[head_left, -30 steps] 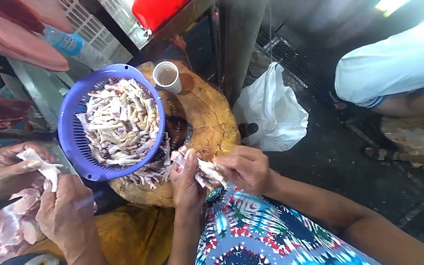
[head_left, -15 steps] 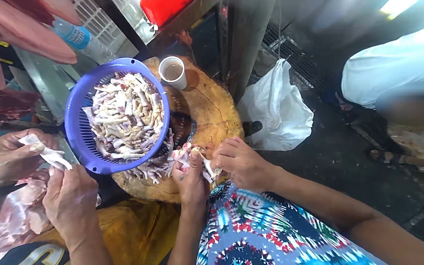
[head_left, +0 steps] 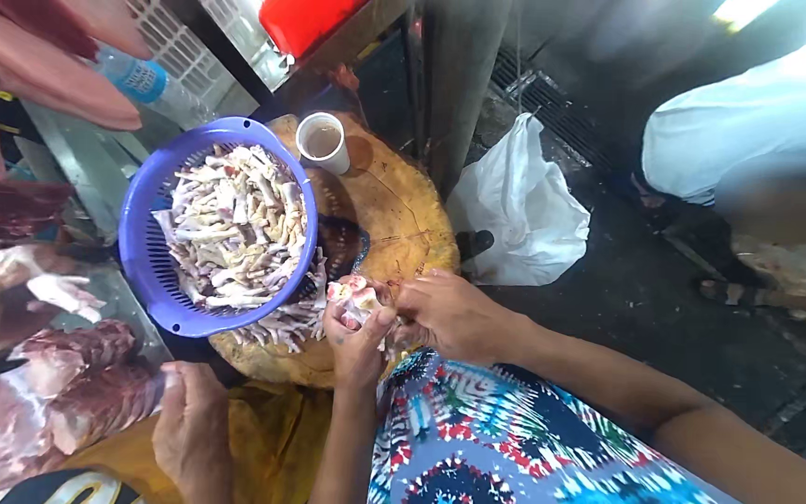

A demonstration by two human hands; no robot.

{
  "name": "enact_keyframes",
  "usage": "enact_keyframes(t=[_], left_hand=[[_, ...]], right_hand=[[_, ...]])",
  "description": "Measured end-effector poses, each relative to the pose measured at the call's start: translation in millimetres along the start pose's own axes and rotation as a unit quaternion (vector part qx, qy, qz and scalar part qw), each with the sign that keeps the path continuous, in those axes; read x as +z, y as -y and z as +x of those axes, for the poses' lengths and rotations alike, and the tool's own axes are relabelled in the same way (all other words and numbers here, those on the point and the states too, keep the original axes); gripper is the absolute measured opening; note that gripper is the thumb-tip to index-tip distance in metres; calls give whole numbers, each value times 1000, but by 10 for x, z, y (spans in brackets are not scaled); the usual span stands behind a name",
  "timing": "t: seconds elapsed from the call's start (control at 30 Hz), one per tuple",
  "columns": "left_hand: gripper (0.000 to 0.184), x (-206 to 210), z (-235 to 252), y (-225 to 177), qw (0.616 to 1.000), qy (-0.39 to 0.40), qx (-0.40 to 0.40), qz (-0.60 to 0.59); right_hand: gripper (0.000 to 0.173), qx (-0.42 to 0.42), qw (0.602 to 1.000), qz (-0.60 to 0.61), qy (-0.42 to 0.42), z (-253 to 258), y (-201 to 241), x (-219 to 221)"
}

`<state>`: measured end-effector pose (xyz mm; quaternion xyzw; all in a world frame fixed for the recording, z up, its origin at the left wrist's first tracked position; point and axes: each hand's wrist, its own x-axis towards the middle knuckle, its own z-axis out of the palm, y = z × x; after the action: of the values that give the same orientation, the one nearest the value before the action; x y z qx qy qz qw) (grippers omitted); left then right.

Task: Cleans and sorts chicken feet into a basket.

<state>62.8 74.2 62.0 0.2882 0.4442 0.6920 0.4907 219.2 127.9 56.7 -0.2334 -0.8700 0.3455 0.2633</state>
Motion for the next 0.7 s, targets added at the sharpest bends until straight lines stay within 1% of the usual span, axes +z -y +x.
enact_keyframes(t=[0.07,0.13,0.27,0.43,0.47,0.53,0.57,0.6,0.63,0.7], left_hand=[[31,-1,49,-28,1000,-6,-3,19],[21,-17,99,17,1000,-22,3,3],[22,-14,136,115,997,-55,-7,-53],[24,43,122,166,993,-111,-23,-46],[22,11,140,152,990,-125,-32,-52],[30,-169,265,66,984,-157,-45,-73],[29,-268,351,25,981,-175,-9,-78],[25,-331,428,-6,980,-189,35,-59],[20,-356,461,-17,980,-186,61,-38],[19,-272,387,16,989,-139,58,-7]], right_hand=[[47,4,1000,21,14,-7,20,62],[44,1,999,51,1,-19,13,116],[35,9,997,79,-11,-104,38,142],[34,12,996,87,-20,-223,26,120],[34,7,996,89,-23,-257,31,120],[33,-6,994,108,-33,-367,53,140],[33,-5,993,112,-40,-414,57,149],[33,3,993,107,-53,-423,39,145],[34,17,993,96,-66,-398,14,127],[37,60,993,67,-70,-303,-8,89]])
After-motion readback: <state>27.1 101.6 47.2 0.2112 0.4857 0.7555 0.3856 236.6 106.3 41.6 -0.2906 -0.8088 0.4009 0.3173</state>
